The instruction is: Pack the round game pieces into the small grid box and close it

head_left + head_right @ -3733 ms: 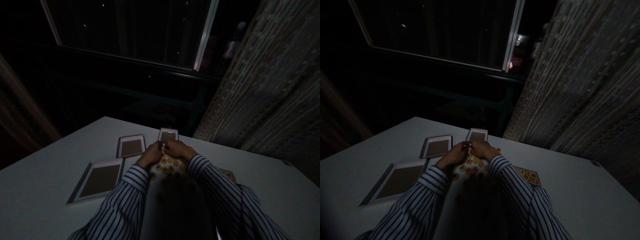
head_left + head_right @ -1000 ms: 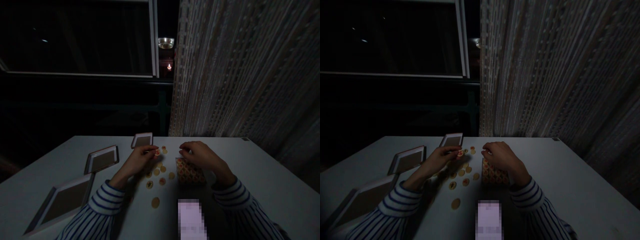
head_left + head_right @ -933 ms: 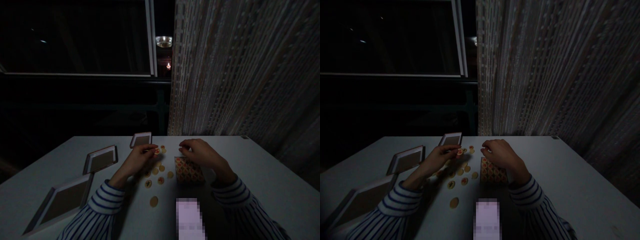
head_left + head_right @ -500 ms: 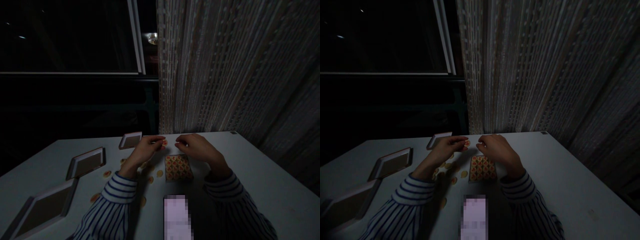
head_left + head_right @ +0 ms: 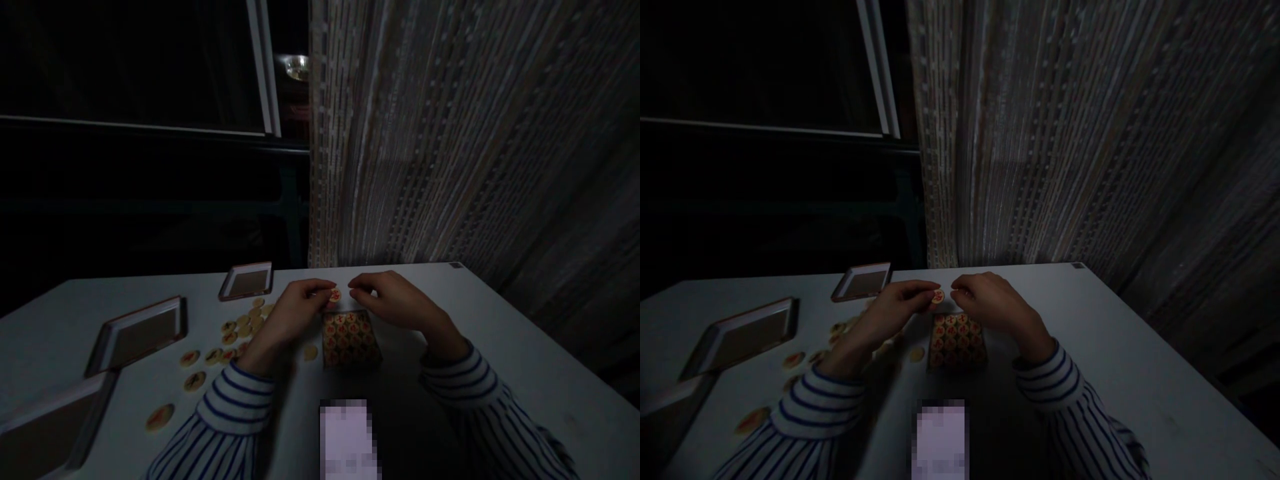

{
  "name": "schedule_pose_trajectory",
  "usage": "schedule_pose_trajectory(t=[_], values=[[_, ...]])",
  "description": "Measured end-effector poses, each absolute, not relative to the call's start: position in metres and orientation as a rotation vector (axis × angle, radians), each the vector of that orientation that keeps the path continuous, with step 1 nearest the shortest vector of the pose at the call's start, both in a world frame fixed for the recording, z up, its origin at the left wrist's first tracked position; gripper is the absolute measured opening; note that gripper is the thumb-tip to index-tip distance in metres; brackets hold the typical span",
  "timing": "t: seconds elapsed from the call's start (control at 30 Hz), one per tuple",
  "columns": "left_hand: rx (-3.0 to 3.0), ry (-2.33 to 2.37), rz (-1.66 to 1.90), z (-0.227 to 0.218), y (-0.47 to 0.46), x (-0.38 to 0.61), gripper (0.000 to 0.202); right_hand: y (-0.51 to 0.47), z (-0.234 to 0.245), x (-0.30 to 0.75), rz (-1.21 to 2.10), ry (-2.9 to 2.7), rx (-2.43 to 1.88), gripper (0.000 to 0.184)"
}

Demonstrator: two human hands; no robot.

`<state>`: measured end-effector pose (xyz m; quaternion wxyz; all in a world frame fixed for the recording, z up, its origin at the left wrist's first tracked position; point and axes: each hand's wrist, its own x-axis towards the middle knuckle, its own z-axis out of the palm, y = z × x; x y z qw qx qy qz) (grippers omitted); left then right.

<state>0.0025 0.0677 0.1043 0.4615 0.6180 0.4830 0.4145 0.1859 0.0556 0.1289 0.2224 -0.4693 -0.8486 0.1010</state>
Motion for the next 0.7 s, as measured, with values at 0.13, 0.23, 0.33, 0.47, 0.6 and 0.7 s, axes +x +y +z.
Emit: schedule_pose_trajectory(t=[0.13,0.23,0.33,0.47,0.6,0.7], values=[[1.543,1.17,1.048,0.093,0.072,0.009,0.025,0.062,0.114,0.187,0.373,-2.247,-1.287,0.031],[1.501,1.16,1.049,0.089,0.073,0.013,0.025,0.065,0.108,0.188,0.411,-2.229,-1.277,0.03],[1.47,1.161,1.07,0.089,0.072,0.017,0.023,0.067,0.106,0.188,0.422,-2.257,-1.246,0.027],[1.451,1.137,1.08,0.091,0.07,0.019,0.021,0.066,0.106,0.187,0.437,-2.261,-1.227,0.027],[1.455,1.112,1.07,0.092,0.068,0.019,0.021,0.066,0.107,0.186,0.489,-2.206,-1.245,0.026],[1.472,1.105,1.064,0.092,0.067,0.019,0.022,0.066,0.108,0.186,0.514,-2.183,-1.232,0.026]])
